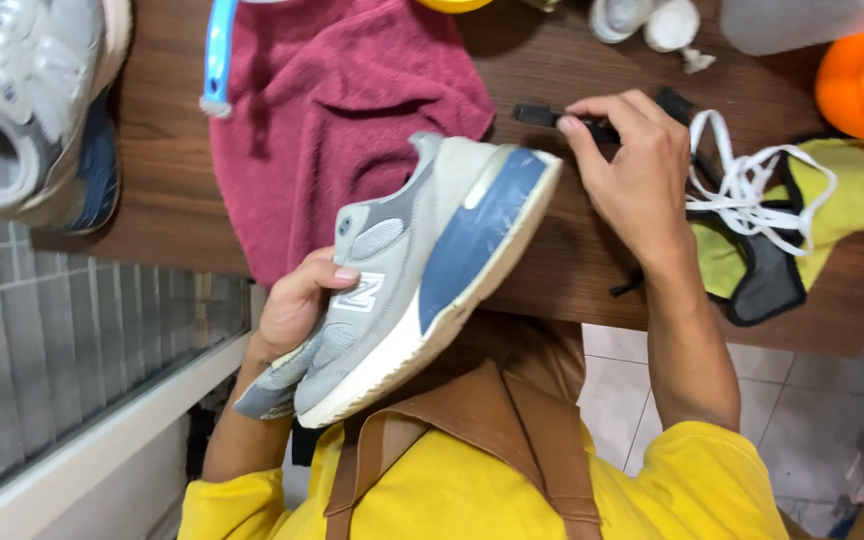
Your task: The person scrubs a grey and blue sneaker with a black brush, focusing on the upper, sides, and sole. They then wipe the shoe with a yellow cloth.
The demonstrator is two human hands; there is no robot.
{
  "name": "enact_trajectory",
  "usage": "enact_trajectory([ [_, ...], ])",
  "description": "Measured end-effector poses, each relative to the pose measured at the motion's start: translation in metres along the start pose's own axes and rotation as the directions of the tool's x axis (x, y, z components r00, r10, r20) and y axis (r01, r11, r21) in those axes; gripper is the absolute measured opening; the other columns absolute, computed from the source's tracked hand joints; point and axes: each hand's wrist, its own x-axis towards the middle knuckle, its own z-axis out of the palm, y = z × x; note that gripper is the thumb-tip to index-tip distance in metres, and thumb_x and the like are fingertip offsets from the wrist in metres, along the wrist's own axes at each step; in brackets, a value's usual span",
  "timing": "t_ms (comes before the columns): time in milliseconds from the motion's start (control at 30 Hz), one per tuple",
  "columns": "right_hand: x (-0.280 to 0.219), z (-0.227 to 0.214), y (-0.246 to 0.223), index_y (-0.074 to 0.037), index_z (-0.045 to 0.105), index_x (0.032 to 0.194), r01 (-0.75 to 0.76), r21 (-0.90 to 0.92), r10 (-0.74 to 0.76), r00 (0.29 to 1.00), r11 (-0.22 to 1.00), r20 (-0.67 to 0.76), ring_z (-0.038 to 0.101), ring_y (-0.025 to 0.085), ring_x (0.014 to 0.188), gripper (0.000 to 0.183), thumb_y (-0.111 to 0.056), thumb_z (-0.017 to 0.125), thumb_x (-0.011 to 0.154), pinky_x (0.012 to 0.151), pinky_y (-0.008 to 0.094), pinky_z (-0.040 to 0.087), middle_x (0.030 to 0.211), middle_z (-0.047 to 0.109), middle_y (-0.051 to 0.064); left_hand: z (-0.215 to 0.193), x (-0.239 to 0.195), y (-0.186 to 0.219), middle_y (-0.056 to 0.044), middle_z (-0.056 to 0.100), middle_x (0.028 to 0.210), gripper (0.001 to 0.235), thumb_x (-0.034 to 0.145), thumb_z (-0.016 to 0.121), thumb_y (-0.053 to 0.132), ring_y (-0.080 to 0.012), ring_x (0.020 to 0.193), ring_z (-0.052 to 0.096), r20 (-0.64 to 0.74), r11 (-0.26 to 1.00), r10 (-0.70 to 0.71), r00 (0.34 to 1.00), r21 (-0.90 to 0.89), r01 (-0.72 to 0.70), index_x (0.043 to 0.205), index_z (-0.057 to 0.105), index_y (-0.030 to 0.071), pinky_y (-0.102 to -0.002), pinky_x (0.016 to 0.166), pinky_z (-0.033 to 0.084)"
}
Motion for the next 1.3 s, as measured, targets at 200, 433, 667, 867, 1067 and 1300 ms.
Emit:
enact_trajectory([
  [200, -0.028, 0.03, 0.018, -0.007, 0.076, 0.113, -0.112, -0.068, 0.111, 0.994, 0.991, -0.015, 0.071, 0.035, 0.089, 0.01, -0.008, 0.076, 0.103, 0.078, 0.043, 0.055, 0.097, 0.07, 0.012, 0.035, -0.015, 0.002, -0.016, 0.066, 0.075, 0.036, 0.074, 0.06, 0.008, -0.0199, 0.065, 0.066, -0.023, 0.978, 0.189, 0.982, 0.094, -0.186, 0.104, 0.071, -0.008, -0.032, 0.065, 0.057],
  [433, -0.032, 0.031, 0.018, -0.007, 0.076, 0.112, -0.107, -0.179, 0.102, 0.994, 0.978, -0.033, 0.068, 0.033, 0.09, 0.015, -0.012, 0.081, 0.098, 0.08, 0.043, 0.054, 0.094, 0.067, 0.011, 0.039, -0.008, 0.001, -0.015, 0.064, 0.072, 0.037, 0.074, 0.061, 0.011, -0.0187, 0.063, 0.064, -0.029, 0.978, 0.188, 0.982, 0.099, -0.184, 0.103, 0.071, -0.008, -0.031, 0.06, 0.056],
  [667, -0.024, 0.006, -0.025, -0.004, 0.074, 0.119, -0.033, 0.011, 0.034, 0.997, 0.999, -0.074, 0.066, 0.036, 0.102, 0.02, -0.004, 0.08, 0.099, 0.09, 0.046, 0.052, 0.107, 0.067, 0.013, 0.022, -0.005, -0.007, -0.013, 0.065, 0.073, 0.034, 0.075, 0.063, 0.012, -0.0163, 0.062, 0.064, -0.066, 0.959, 0.259, 0.964, 0.136, -0.249, 0.103, 0.071, -0.006, -0.028, 0.057, 0.056],
  [867, -0.041, -0.007, -0.094, -0.007, 0.064, 0.132, -0.266, 0.51, 0.195, 0.962, 0.818, 0.189, 0.07, 0.026, 0.103, 0.038, -0.024, 0.07, 0.099, 0.09, 0.036, 0.056, 0.118, 0.069, 0.014, 0.02, -0.018, -0.008, -0.002, 0.062, 0.073, 0.014, 0.088, 0.065, 0.011, -0.0078, 0.068, 0.054, -0.015, 0.761, 0.516, 0.856, 0.467, -0.45, 0.096, 0.073, 0.001, -0.025, 0.064, 0.051],
  [1067, -0.051, 0.013, -0.126, -0.007, 0.026, 0.16, -0.542, 0.665, 0.091, 0.805, 0.514, 0.587, 0.058, 0.043, 0.121, 0.101, -0.036, 0.081, 0.082, 0.098, 0.055, 0.053, 0.151, 0.043, 0.031, 0.046, -0.021, 0.002, -0.008, 0.069, 0.086, 0.014, 0.099, 0.061, 0.011, -0.0116, 0.082, 0.058, 0.173, 0.565, 0.52, 0.837, 0.665, -0.489, 0.109, 0.067, 0.003, -0.036, 0.08, 0.053],
  [1300, -0.055, 0.011, -0.095, -0.008, 0.047, 0.15, -0.364, 0.489, 0.109, 0.874, 0.792, 0.474, 0.056, 0.037, 0.133, 0.07, -0.021, 0.075, 0.088, 0.109, 0.051, 0.045, 0.146, 0.054, 0.018, 0.092, -0.027, 0.02, -0.033, 0.071, 0.111, 0.049, 0.1, 0.057, 0.021, -0.0501, 0.102, 0.07, 0.367, 0.122, 0.404, 0.838, 0.886, -0.447, 0.135, 0.054, -0.013, -0.057, 0.083, 0.054],
])
